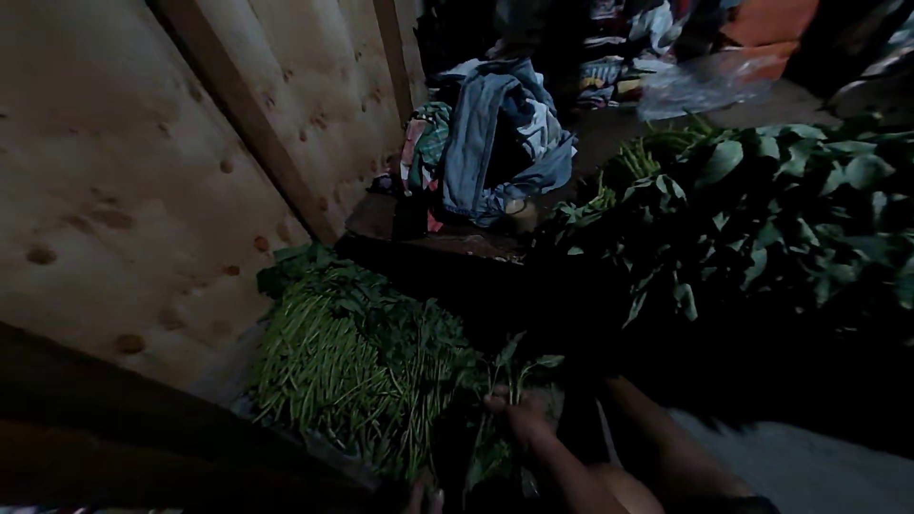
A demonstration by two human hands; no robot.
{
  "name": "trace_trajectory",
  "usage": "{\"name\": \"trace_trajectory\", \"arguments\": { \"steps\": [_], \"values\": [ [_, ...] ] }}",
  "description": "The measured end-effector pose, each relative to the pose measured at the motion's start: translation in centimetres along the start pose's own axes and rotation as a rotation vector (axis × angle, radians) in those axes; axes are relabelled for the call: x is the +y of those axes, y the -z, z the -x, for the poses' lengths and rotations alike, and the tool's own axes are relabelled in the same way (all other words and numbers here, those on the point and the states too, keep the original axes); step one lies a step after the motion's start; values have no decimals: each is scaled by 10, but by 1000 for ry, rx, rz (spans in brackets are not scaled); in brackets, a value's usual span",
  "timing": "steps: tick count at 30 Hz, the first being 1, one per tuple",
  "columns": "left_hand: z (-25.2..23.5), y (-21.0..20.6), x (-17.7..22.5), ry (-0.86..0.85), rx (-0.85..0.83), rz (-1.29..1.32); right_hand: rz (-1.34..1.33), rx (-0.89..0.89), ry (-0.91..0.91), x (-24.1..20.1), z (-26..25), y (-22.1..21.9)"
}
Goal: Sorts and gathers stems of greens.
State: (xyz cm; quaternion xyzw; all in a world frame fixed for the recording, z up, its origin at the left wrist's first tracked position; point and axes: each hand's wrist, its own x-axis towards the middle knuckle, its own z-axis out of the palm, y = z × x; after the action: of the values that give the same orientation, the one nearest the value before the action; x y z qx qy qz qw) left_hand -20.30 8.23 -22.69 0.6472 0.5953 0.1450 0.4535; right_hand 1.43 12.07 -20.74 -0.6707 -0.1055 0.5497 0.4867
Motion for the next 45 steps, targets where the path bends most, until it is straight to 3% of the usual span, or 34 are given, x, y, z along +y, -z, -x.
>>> {"name": "trace_trajectory", "arguments": {
  "steps": [2,6,8,11,17,20,24,30,35,38,41,45],
  "values": [
    [-16,-10,1,-104,-84,212,-17,-99,-5,-2,6,-4],
    [-30,-26,21,-135,-210,429,-70,-224,21,-3,12,-3],
    [-33,-27,25,-80,-122,534,-97,-203,4,-4,12,-3],
    [-37,-24,21,-16,68,556,-79,-21,-78,-6,12,-8],
    [-39,-23,14,61,221,470,-21,231,-26,7,-9,-3],
    [-43,-31,13,71,256,473,3,249,-41,4,-5,-2],
    [-40,-46,18,69,197,451,29,103,-41,9,-8,-2],
    [-31,-58,22,-83,-40,268,59,-42,-147,10,-13,-5],
    [-65,-44,15,-142,-352,133,-250,-32,-162,5,-20,-7],
    [-121,-33,4,-17,-192,13,-259,39,-153,3,-26,-7],
    [-178,-23,-2,130,70,-364,-227,45,-132,2,-26,-8],
    [-223,-21,-17,247,87,-757,-292,47,-182,-7,-19,-10]
  ]
}}
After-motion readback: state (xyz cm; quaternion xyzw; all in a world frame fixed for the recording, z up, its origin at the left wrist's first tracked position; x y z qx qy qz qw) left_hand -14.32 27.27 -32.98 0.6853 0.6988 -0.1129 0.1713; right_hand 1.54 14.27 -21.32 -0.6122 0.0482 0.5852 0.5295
